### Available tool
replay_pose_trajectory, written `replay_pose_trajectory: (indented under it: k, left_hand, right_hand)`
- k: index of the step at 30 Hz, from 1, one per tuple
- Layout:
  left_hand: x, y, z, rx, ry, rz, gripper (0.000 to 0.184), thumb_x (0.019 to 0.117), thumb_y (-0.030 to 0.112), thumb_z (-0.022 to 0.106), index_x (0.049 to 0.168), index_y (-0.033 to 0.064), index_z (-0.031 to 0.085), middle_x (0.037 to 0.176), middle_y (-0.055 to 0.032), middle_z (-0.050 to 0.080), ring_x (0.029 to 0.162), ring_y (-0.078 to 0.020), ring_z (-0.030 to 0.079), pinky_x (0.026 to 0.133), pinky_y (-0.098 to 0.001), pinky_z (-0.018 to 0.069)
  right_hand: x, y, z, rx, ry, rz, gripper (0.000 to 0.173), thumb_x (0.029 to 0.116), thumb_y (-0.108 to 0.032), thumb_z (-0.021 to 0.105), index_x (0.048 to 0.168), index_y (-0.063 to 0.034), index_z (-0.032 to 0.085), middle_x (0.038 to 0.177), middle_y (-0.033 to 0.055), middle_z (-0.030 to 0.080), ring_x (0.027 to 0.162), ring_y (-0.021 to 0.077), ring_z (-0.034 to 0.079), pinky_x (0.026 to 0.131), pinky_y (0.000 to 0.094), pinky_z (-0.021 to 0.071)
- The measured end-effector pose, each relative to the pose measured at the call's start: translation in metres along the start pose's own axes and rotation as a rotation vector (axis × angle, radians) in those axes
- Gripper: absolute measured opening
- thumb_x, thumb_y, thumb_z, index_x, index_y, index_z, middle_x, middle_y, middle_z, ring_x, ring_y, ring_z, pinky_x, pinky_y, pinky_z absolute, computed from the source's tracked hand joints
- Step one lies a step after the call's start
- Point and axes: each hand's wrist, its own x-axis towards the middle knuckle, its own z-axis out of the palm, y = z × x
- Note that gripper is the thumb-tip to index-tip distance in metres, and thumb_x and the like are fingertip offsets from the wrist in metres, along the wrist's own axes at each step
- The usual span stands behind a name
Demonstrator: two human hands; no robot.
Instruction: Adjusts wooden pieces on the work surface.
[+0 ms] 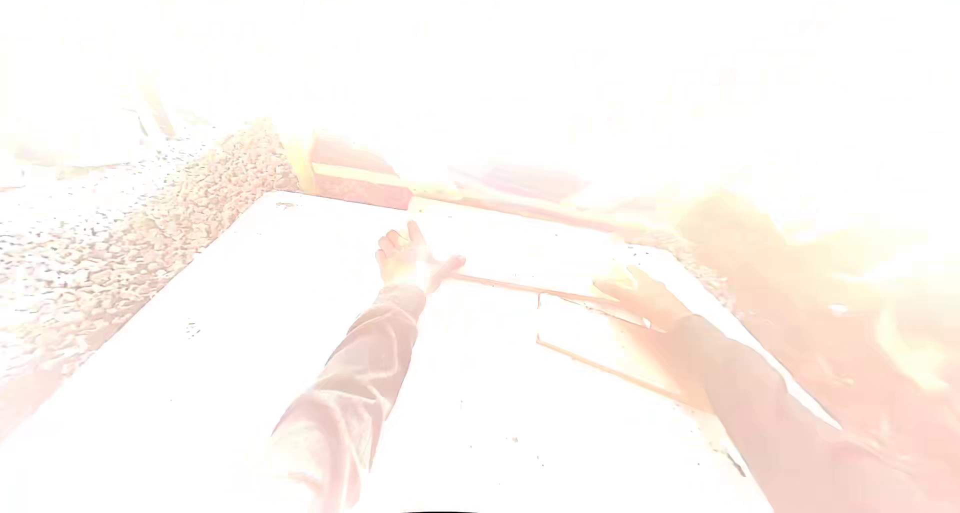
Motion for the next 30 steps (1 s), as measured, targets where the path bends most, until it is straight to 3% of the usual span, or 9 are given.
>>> replay_pose_trajectory:
  k: [3,5,8,10,13,15,19,25,30]
  left_hand:
    - [0.004,-0.017,-0.010,0.049,-0.004,0.072,0.105,0.0667,0.073,0.081,0.150,0.0162,0.050,0.141,-0.0282,0.054,0.129,-0.0475,0.050,0.101,-0.0646,0.0454]
    - [0.013,-0.025,-0.004,0.126,0.037,0.069,0.099,0.0680,0.076,0.078,0.148,0.0227,0.054,0.144,-0.0265,0.050,0.133,-0.0444,0.047,0.104,-0.0605,0.0435]
    - [0.011,-0.027,0.000,0.196,0.102,0.093,0.096,0.0715,0.078,0.075,0.148,0.0236,0.055,0.143,-0.0265,0.052,0.132,-0.0445,0.049,0.103,-0.0611,0.0445]
    - [0.013,-0.027,0.002,0.244,0.108,0.095,0.101,0.0708,0.084,0.069,0.150,0.0234,0.053,0.142,-0.0261,0.053,0.131,-0.0446,0.050,0.100,-0.0625,0.0444]
    - [0.013,-0.024,0.002,0.287,0.092,0.051,0.098,0.0716,0.084,0.068,0.149,0.0261,0.054,0.142,-0.0258,0.053,0.131,-0.0441,0.050,0.101,-0.0621,0.0447]
    - [0.008,-0.025,0.002,0.274,0.109,0.042,0.096,0.0709,0.082,0.071,0.146,0.0250,0.057,0.140,-0.0276,0.054,0.130,-0.0461,0.051,0.101,-0.0626,0.0458]
    - [-0.007,-0.023,0.006,0.266,0.147,0.034,0.093,0.0722,0.082,0.069,0.143,0.0227,0.060,0.138,-0.0266,0.056,0.127,-0.0475,0.052,0.098,-0.0638,0.0481]
    - [0.005,-0.018,-0.011,0.370,0.152,0.041,0.055,0.0926,0.058,0.065,0.128,0.0160,0.070,0.122,-0.0192,0.069,0.124,-0.0424,0.058,0.103,-0.0612,0.0460]
    - [0.023,-0.020,-0.023,0.289,0.181,0.042,0.067,0.0834,0.075,0.065,0.118,0.0189,0.075,0.116,-0.0133,0.073,0.123,-0.0393,0.061,0.102,-0.0641,0.0450]
  right_hand:
    - [0.010,-0.001,0.004,0.040,0.009,-0.193,0.074,0.0903,-0.049,0.076,0.146,-0.0066,0.054,0.138,0.0286,0.059,0.128,0.0452,0.057,0.106,0.0642,0.0464]
    - [0.015,-0.008,0.008,-0.039,0.027,-0.219,0.076,0.0932,-0.057,0.069,0.150,-0.0088,0.052,0.152,0.0288,0.047,0.140,0.0491,0.045,0.111,0.0715,0.0358]
    - [0.016,-0.013,0.017,-0.145,0.069,-0.211,0.076,0.0982,-0.064,0.055,0.153,-0.0114,0.049,0.157,0.0301,0.040,0.139,0.0585,0.039,0.104,0.0803,0.0329]
    - [0.011,-0.013,0.017,-0.126,0.049,-0.218,0.079,0.0967,-0.066,0.055,0.158,-0.0179,0.044,0.163,0.0291,0.031,0.141,0.0610,0.034,0.104,0.0817,0.0314]
    - [0.008,-0.001,0.019,-0.136,-0.036,-0.287,0.090,0.0850,-0.074,0.065,0.161,-0.0367,0.035,0.170,0.0191,0.018,0.149,0.0583,0.020,0.107,0.0834,0.0237]
    - [0.012,0.008,0.017,-0.158,-0.029,-0.342,0.093,0.0797,-0.077,0.069,0.159,-0.0389,0.038,0.169,0.0153,0.025,0.148,0.0545,0.026,0.107,0.0817,0.0267]
    - [0.024,0.034,0.010,-0.028,0.160,-0.480,0.077,0.0766,-0.063,0.082,0.138,-0.0190,0.067,0.146,0.0141,0.058,0.133,0.0439,0.052,0.105,0.0718,0.0416]
    - [0.017,0.027,-0.003,0.052,0.339,-0.542,0.052,0.0848,-0.047,0.083,0.122,-0.0116,0.075,0.130,0.0177,0.067,0.126,0.0415,0.059,0.104,0.0679,0.0451]
    - [0.020,0.009,-0.012,0.051,0.428,-0.580,0.046,0.0847,-0.047,0.083,0.117,-0.0141,0.079,0.124,0.0163,0.070,0.125,0.0443,0.058,0.098,0.0711,0.0454]
